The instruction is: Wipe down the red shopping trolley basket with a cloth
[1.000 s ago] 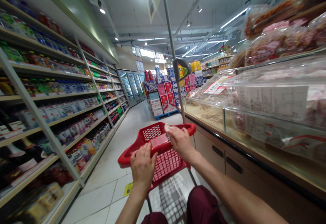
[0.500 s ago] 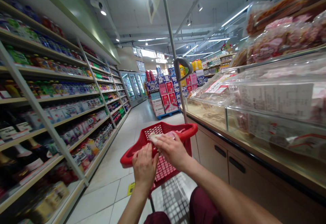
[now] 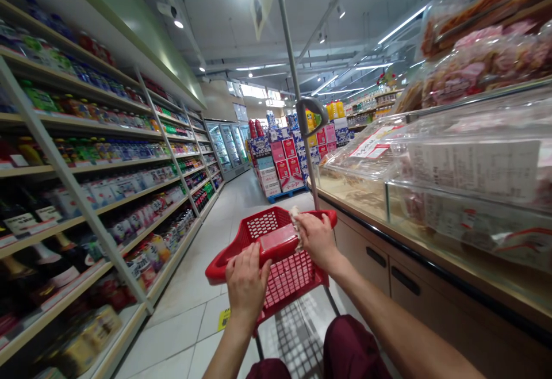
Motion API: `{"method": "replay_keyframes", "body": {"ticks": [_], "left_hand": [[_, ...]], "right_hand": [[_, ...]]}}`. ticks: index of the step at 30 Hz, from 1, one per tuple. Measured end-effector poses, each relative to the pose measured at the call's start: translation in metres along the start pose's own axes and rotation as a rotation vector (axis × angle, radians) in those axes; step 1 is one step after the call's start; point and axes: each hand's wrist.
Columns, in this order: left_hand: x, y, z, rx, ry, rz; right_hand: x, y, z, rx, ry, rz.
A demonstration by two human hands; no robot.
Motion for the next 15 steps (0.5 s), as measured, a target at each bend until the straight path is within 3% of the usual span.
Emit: {"method": "replay_keyframes", "body": {"ticks": [2, 6, 7, 10, 12, 15], "left_hand": [[0.000, 0.002, -0.001, 0.010, 0.002, -0.005], [0.000, 0.003, -0.002, 0.019, 0.009, -0.019], [0.000, 0.003, -0.002, 0.021, 0.012, -0.022], [0.000, 0.001, -0.002, 0.027, 0.025, -0.023], [0.000, 0.001, -0.002, 0.025, 0.025, -0.031], [0.001, 0.001, -0.001, 0.020, 0.023, -0.043]], "right_hand": [[-0.003, 0.000, 0.002, -0.012, -0.019, -0.002], [-0.013, 0.003, 0.013, 0.017, -0.334, -0.006], [-0.013, 0.003, 0.010, 0.014, -0.323, -0.019], [-0.009, 0.002, -0.009, -0.017, -0.076, -0.084], [-0.007, 0.002, -0.016, -0.026, 0.011, -0.112], [-0.011, 0.006, -0.003, -0.005, -0.146, -0.112]]}}
Point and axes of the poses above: each hand's wrist, its own x-axis towards the middle knuckle, its own y-axis out of the palm, z = x × y, and after that the axes turned 9 degrees about -x, right-handed
